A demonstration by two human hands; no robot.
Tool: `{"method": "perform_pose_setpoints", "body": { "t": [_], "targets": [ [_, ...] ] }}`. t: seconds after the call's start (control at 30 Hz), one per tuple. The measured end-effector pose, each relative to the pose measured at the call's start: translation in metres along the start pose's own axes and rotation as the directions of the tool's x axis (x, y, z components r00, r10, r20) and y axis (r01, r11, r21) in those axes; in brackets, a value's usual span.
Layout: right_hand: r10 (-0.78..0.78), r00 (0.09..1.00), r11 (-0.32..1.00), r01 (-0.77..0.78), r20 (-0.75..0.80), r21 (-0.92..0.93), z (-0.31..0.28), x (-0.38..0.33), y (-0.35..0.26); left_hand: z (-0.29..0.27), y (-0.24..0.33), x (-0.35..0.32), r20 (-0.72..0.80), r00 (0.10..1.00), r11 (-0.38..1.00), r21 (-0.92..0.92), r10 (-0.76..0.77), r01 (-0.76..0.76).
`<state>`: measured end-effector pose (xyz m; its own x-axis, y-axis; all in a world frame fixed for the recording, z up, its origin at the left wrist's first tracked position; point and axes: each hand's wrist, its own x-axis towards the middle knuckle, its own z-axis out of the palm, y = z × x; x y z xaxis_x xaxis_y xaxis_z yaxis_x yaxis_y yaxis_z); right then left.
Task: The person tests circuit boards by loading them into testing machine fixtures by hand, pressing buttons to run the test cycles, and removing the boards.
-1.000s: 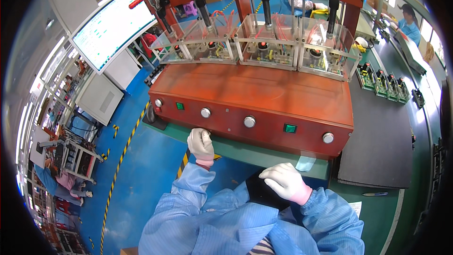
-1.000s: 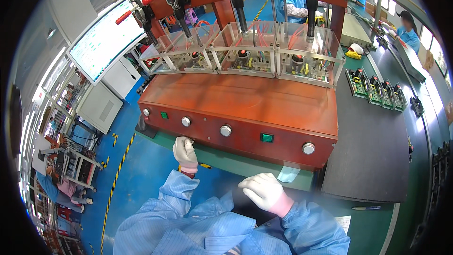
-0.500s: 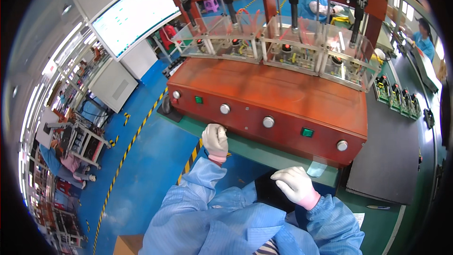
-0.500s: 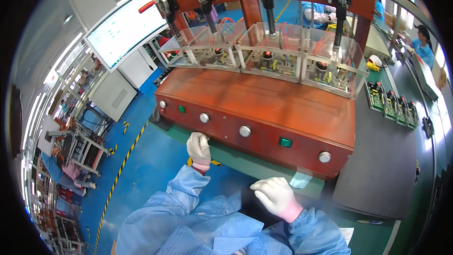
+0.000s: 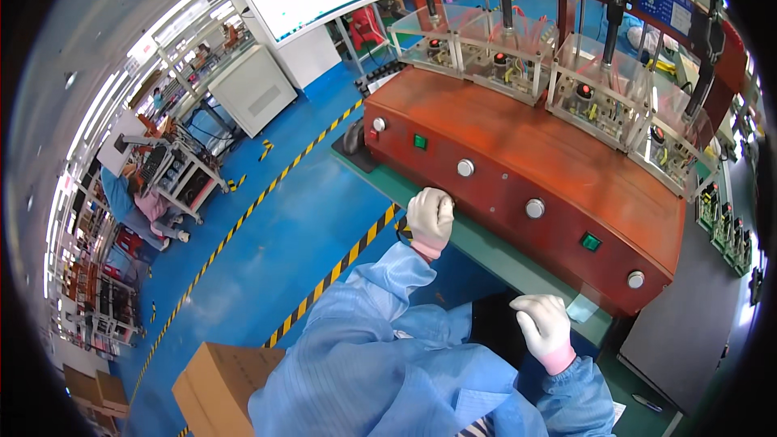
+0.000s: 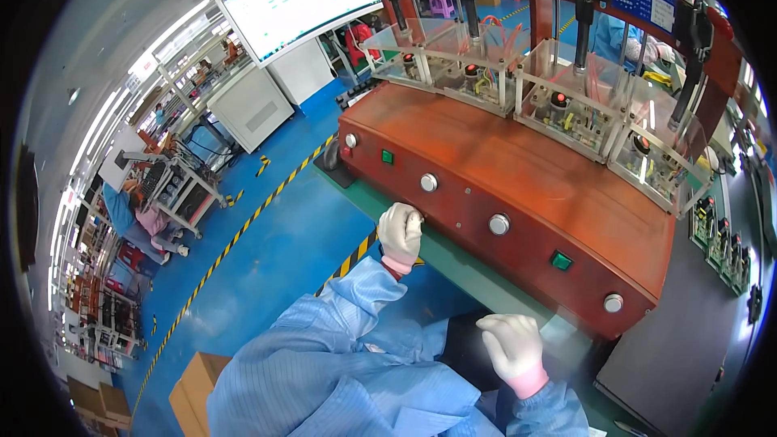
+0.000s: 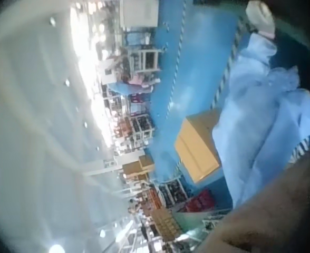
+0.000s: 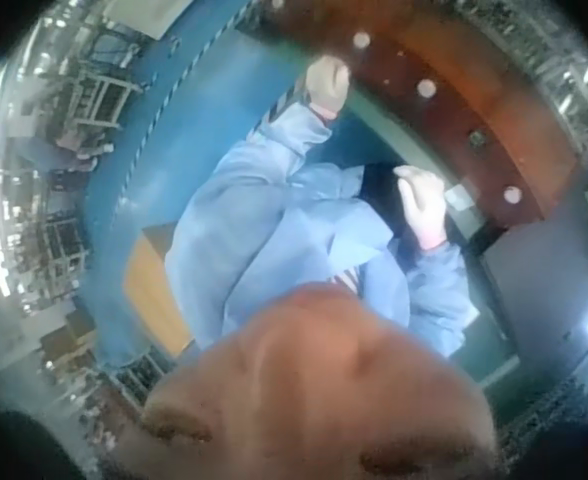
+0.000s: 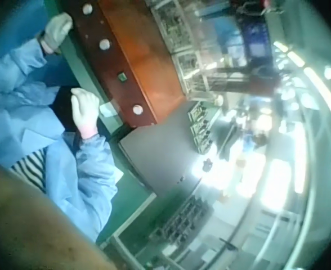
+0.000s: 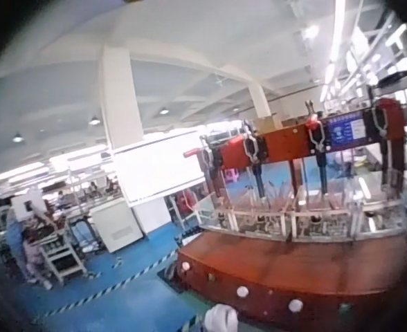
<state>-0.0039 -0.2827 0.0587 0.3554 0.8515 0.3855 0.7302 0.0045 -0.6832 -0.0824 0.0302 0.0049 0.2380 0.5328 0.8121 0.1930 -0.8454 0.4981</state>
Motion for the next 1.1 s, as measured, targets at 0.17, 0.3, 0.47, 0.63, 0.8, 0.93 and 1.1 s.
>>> {"method": "perform_pose_setpoints", "body": {
  "t": [0.17, 0.3, 0.47, 0.63, 0.8, 0.93, 1.1],
  "targets": [
    [-0.005, 1.0, 1.0, 0.004, -0.01, -0.025, 0.0, -0.002, 0.001, 0.002, 0.001, -0.002, -0.012, 1.0, 1.0, 0.015, 0.026, -0.026],
    [-0.031, 0.999, 0.997, 0.03, -0.015, -0.071, 0.0, 0.001, 0.0, 0.002, -0.004, -0.002, -0.017, 1.0, 1.0, 0.004, 0.026, -0.026],
    [-0.036, 0.999, 0.997, 0.034, -0.021, -0.071, 0.0, 0.0, 0.001, 0.003, -0.004, -0.002, 0.0, 1.0, 1.0, 0.0, 0.012, -0.012],
    [-0.015, 1.0, 0.997, 0.014, -0.019, -0.082, 0.0, -0.003, 0.001, 0.003, -0.006, -0.004, 0.002, 1.0, 1.0, -0.008, 0.017, -0.017],
    [-0.026, 0.999, 0.997, 0.024, -0.024, -0.072, 0.0, -0.002, 0.002, 0.002, -0.007, -0.003, 0.014, 1.0, 1.0, -0.014, 0.012, -0.012],
    [-0.035, 0.999, 0.997, 0.033, -0.025, -0.071, 0.002, -0.003, 0.005, 0.002, -0.005, -0.003, 0.009, 1.0, 1.0, 0.004, 0.011, -0.011],
    [-0.046, 0.998, 0.997, 0.044, -0.03, -0.064, 0.003, -0.004, 0.006, 0.002, -0.006, -0.004, 0.003, 1.0, 1.0, 0.004, 0.009, -0.009]
  ]
}}
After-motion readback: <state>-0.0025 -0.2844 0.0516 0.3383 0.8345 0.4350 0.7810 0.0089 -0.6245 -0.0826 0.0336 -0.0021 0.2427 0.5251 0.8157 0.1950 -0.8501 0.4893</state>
